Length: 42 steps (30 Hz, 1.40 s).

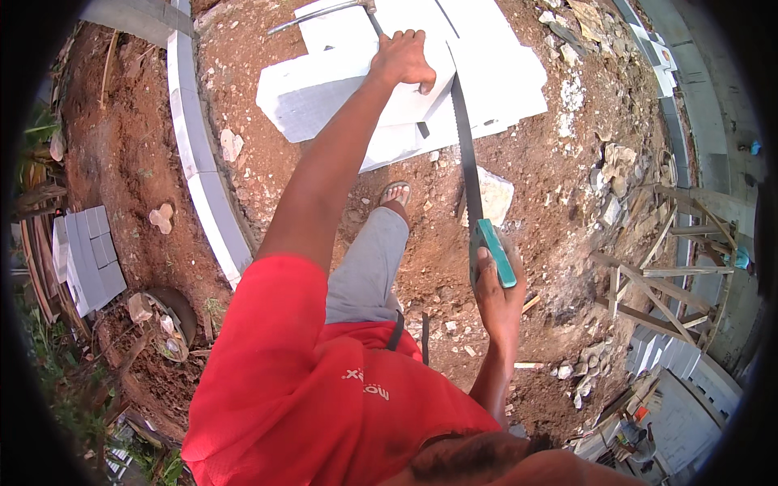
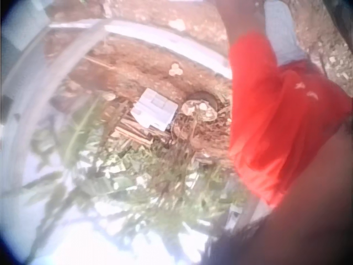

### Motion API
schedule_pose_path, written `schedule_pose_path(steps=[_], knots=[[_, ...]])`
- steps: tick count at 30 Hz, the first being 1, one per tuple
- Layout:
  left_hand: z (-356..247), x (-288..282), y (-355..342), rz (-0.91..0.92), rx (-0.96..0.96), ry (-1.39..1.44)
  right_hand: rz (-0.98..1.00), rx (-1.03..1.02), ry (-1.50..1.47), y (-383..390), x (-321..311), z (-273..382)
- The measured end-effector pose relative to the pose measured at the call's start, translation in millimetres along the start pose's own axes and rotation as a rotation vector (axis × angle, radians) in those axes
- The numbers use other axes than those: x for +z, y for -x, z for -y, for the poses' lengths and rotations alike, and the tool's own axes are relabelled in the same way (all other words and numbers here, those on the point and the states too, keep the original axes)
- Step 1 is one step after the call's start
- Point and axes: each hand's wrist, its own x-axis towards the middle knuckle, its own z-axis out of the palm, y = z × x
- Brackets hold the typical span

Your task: The person measures and cuts a white tile with a hand saw, then applies mortar to the tile and places it into a curved border. The person uses a trowel to spread mortar and adjusts the tile into position.

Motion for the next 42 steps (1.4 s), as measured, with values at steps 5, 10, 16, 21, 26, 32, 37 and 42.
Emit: schedule_pose_path(steps=[5, 10, 16, 21, 26, 32, 37, 42], knots=[[-20, 22, 13, -0.12, 0.044, -0.031, 0.081, 0.152, -0.007, -141, 36, 39], [10, 15, 5, -0.015, 0.013, -0.012, 0.042, 0.155, 0.035, -75, 45, 0], [0, 8, 3, -0.058, 0.052, -0.034, 0.005, 0.148, 0.047, -20, 13, 5], [-4, 15, -6, -0.12, 0.139, -0.053, 0.062, 0.223, -0.015, -127, 51, 26], [21, 14, -14, -0.002, 0.144, -0.015, 0.061, 0.212, 0.009, -34, 20, 12], [2, 7, -17, 0.028, 0.144, -0.05, 0.021, 0.182, -0.029, -47, 26, 4], [3, 27, -6, -0.18, 0.214, -0.096, 0.065, 0.211, -0.03, -125, 53, 20], [37, 10, -18, -0.076, 0.204, -0.086, 0.029, 0.158, -0.03, -3, 23, -5]])
